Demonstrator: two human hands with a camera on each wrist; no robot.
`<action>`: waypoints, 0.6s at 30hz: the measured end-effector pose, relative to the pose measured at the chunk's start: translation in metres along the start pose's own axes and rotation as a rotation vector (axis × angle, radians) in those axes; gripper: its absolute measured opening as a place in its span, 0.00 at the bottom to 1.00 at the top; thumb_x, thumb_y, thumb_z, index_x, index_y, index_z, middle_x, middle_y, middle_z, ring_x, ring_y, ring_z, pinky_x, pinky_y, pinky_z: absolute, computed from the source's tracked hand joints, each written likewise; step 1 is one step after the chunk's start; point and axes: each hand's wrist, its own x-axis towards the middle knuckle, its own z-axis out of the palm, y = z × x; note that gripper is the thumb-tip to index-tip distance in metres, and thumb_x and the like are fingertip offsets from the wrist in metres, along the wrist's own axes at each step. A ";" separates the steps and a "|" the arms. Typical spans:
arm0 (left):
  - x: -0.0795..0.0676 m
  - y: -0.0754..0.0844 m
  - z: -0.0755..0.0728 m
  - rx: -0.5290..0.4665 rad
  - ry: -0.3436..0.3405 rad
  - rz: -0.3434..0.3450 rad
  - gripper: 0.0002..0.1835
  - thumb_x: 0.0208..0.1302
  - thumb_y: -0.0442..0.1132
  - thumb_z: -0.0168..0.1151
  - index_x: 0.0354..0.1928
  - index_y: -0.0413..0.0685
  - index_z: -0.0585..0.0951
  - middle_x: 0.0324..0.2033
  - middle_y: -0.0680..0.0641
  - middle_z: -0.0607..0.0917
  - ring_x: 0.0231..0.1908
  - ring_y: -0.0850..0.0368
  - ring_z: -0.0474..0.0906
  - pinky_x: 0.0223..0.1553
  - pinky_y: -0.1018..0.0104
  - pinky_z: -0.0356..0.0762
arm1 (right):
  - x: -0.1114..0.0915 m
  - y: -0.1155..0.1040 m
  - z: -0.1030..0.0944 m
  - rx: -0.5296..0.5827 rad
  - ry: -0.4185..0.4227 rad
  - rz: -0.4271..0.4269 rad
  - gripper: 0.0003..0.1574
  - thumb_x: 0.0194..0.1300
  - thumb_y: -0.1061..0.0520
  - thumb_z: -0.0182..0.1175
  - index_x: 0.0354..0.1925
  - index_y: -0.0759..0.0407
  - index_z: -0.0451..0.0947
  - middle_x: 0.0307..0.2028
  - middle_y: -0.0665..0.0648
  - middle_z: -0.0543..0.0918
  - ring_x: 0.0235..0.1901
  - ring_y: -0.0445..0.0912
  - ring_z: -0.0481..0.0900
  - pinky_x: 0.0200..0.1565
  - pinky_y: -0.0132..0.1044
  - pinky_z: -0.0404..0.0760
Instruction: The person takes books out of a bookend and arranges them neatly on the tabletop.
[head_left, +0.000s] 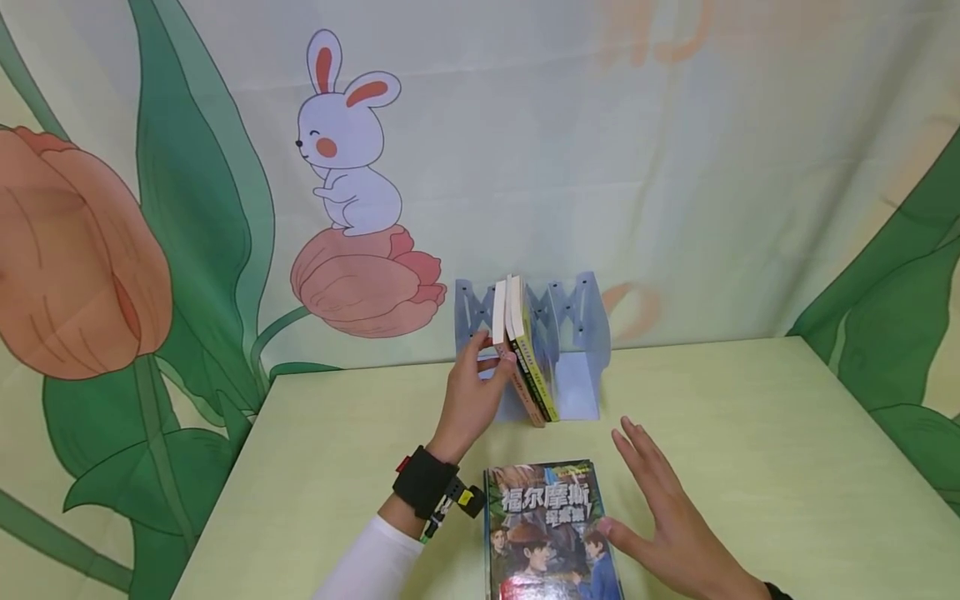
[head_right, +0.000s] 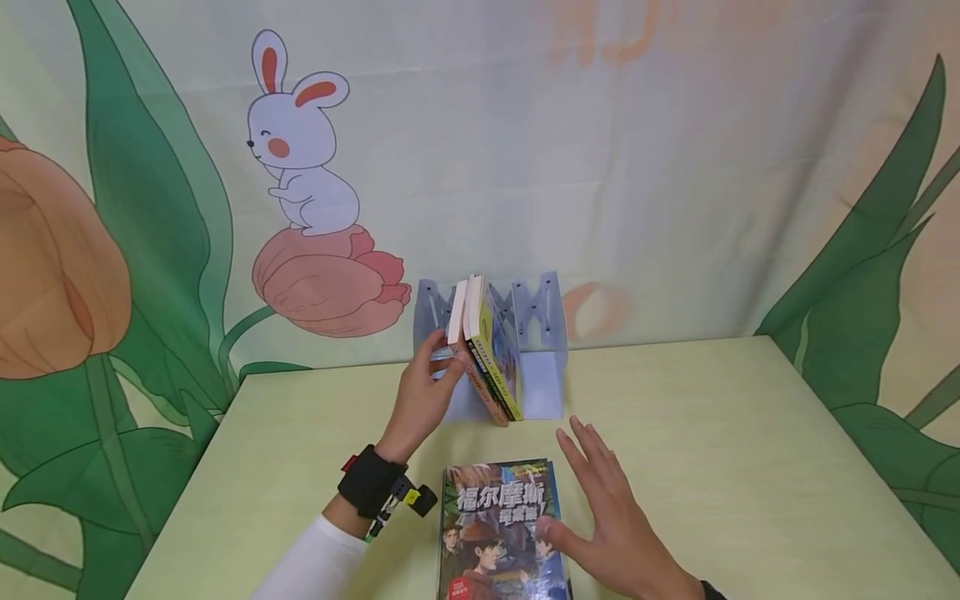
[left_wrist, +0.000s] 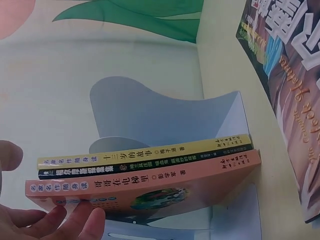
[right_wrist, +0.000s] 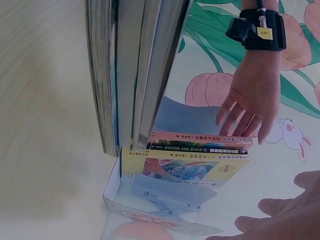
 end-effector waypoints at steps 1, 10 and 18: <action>0.001 -0.001 0.001 0.006 0.006 0.005 0.37 0.71 0.52 0.56 0.75 0.45 0.57 0.65 0.42 0.71 0.59 0.47 0.77 0.55 0.50 0.79 | 0.000 0.001 0.000 -0.001 0.001 -0.003 0.61 0.57 0.50 0.69 0.78 0.45 0.45 0.79 0.52 0.44 0.78 0.46 0.40 0.56 0.73 0.63; 0.008 -0.002 0.004 0.081 0.049 0.039 0.28 0.72 0.49 0.55 0.68 0.44 0.69 0.57 0.42 0.75 0.51 0.47 0.79 0.45 0.53 0.82 | 0.000 0.001 0.000 -0.004 -0.001 -0.011 0.60 0.57 0.50 0.69 0.78 0.45 0.46 0.79 0.52 0.45 0.78 0.46 0.40 0.57 0.73 0.63; 0.012 -0.003 0.005 0.118 0.079 0.049 0.26 0.72 0.49 0.55 0.65 0.43 0.72 0.54 0.42 0.77 0.47 0.49 0.80 0.39 0.59 0.80 | 0.000 0.004 0.001 -0.013 -0.009 -0.007 0.59 0.58 0.50 0.69 0.78 0.45 0.47 0.79 0.52 0.45 0.78 0.44 0.38 0.56 0.73 0.64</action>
